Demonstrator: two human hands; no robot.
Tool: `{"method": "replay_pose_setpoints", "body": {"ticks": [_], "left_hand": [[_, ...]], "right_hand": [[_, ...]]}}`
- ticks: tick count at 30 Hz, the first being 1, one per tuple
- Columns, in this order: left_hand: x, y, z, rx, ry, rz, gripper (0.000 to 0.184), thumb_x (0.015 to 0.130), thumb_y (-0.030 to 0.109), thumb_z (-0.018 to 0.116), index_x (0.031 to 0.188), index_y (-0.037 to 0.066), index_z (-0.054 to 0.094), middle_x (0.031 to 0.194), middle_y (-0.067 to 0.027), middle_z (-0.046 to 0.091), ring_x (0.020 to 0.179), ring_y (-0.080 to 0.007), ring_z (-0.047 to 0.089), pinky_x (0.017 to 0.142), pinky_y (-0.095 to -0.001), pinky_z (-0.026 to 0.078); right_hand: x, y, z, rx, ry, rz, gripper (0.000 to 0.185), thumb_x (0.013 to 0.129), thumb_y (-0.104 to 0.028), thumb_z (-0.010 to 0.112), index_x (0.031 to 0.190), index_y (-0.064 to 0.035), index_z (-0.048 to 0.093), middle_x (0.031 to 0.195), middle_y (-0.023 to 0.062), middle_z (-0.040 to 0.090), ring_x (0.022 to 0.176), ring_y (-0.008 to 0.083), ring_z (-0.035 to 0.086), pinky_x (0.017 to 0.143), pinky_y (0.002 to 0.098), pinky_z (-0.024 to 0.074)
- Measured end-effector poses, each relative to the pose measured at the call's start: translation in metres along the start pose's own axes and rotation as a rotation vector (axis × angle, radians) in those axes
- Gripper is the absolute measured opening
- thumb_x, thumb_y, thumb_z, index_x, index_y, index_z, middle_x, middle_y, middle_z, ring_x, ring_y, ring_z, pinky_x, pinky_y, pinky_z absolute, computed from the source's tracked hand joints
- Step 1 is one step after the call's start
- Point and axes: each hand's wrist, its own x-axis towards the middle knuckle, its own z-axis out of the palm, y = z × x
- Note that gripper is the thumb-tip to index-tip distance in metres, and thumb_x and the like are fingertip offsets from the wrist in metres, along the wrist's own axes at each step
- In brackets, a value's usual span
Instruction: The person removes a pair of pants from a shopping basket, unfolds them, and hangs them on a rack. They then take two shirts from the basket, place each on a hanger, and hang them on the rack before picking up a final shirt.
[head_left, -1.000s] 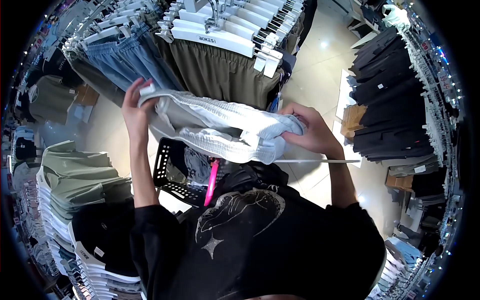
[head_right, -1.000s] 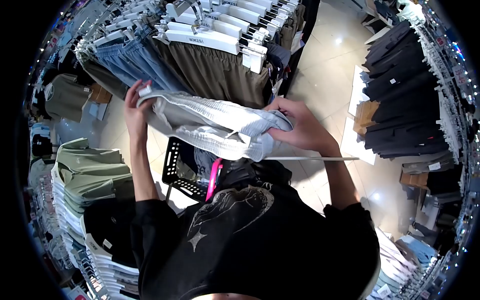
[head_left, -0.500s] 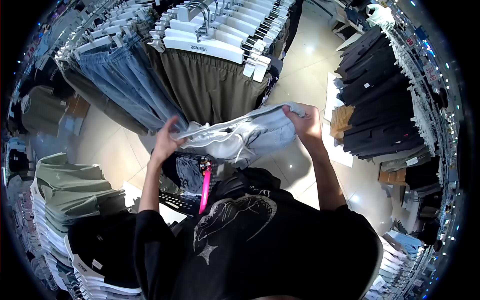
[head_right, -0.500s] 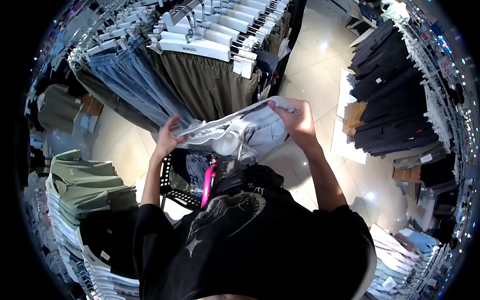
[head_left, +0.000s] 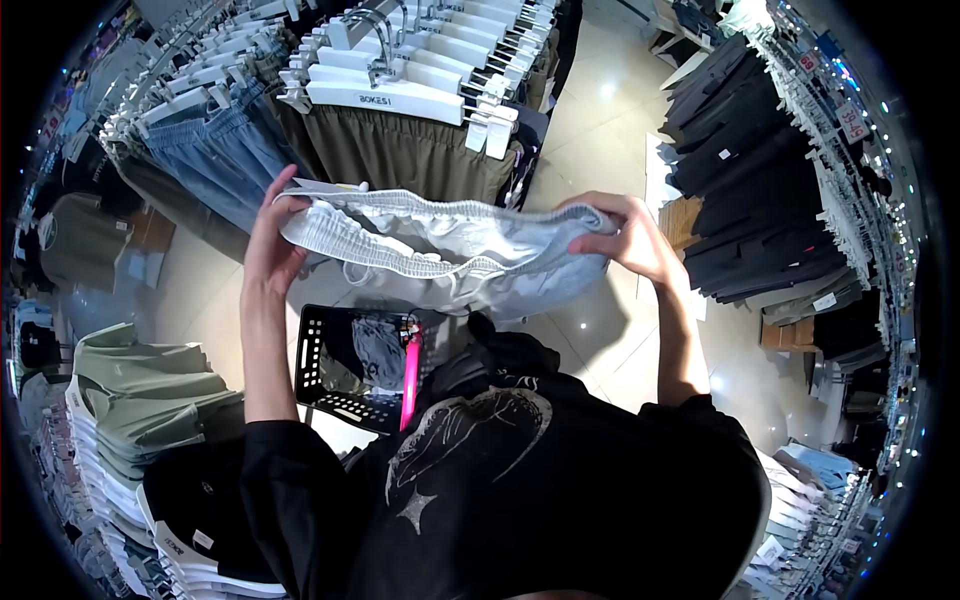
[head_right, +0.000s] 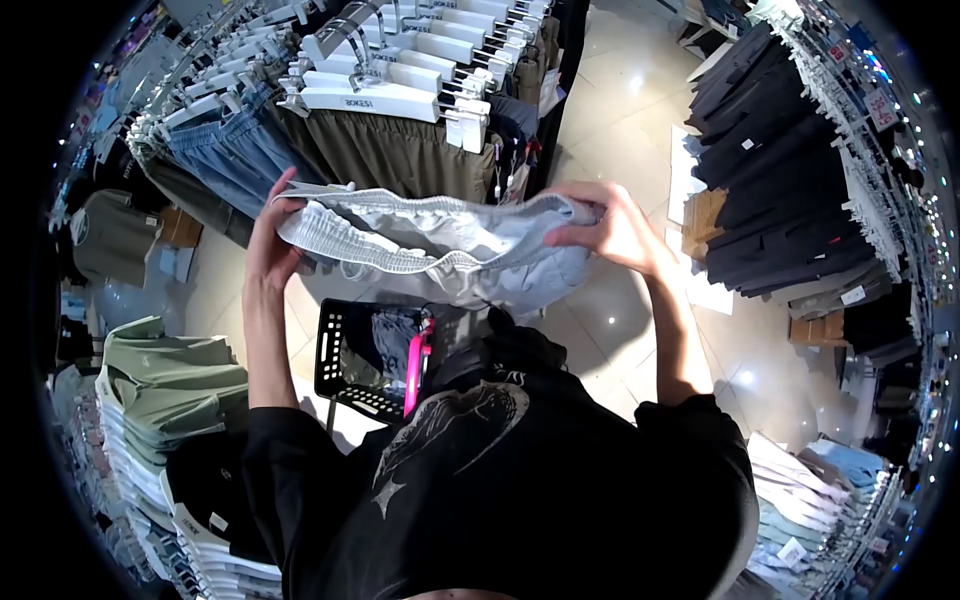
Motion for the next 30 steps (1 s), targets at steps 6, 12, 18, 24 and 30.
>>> {"method": "replay_pose_setpoints", "body": {"ticks": [6, 12, 18, 24, 30], "left_hand": [[0.021, 0.025, -0.015, 0.44, -0.042, -0.027, 0.07, 0.084, 0.005, 0.059, 0.152, 0.017, 0.05, 0.123, -0.0091, 0.064, 0.089, -0.0157, 0.067, 0.07, -0.0262, 0.055], [-0.022, 0.008, 0.031, 1.198, -0.082, 0.454, 0.082, 0.082, 0.032, 0.085, 0.154, 0.017, 0.049, 0.157, -0.007, 0.047, 0.138, -0.0295, 0.05, 0.106, -0.044, 0.045], [-0.05, -0.042, 0.149, 0.813, -0.526, 0.61, 0.103, 0.068, 0.026, 0.095, 0.156, 0.009, 0.042, 0.152, -0.0156, 0.052, 0.141, -0.0299, 0.05, 0.119, -0.0438, 0.038], [-0.033, -0.079, 0.149, 0.763, -0.368, 0.423, 0.044, 0.083, 0.014, 0.084, 0.12, 0.001, 0.064, 0.093, -0.0134, 0.073, 0.081, -0.0217, 0.069, 0.074, -0.0334, 0.053], [-0.032, -0.073, 0.155, 0.859, -0.343, 0.632, 0.021, 0.095, 0.013, 0.07, 0.109, -0.002, 0.067, 0.077, -0.0178, 0.067, 0.062, -0.0237, 0.064, 0.06, -0.0352, 0.048]], "right_hand": [[0.004, -0.003, -0.012, -0.207, -0.099, -0.115, 0.031, 0.079, -0.011, 0.088, 0.104, -0.001, 0.073, 0.085, 0.0093, 0.074, 0.076, 0.0158, 0.067, 0.074, 0.0306, 0.052], [0.036, 0.012, 0.023, -0.406, 0.107, -0.395, 0.042, 0.094, -0.036, 0.076, 0.072, -0.005, 0.057, 0.052, 0.0131, 0.051, 0.043, 0.0272, 0.051, 0.047, 0.0402, 0.0383], [0.064, 0.004, 0.047, -0.336, 0.007, -0.553, 0.029, 0.091, -0.038, 0.078, 0.085, -0.0101, 0.076, 0.057, 0.0136, 0.058, 0.052, 0.0341, 0.058, 0.049, 0.0403, 0.0426], [0.061, -0.002, 0.034, -0.14, 0.07, -0.271, 0.02, 0.095, -0.015, 0.077, 0.09, 0.0038, 0.078, 0.069, 0.0081, 0.072, 0.061, 0.005, 0.061, 0.057, 0.0274, 0.0489], [0.053, 0.012, 0.033, -0.15, 0.174, -0.15, 0.028, 0.097, -0.03, 0.075, 0.098, -0.0032, 0.08, 0.069, 0.011, 0.072, 0.058, 0.0117, 0.064, 0.058, 0.0301, 0.0504]]}}
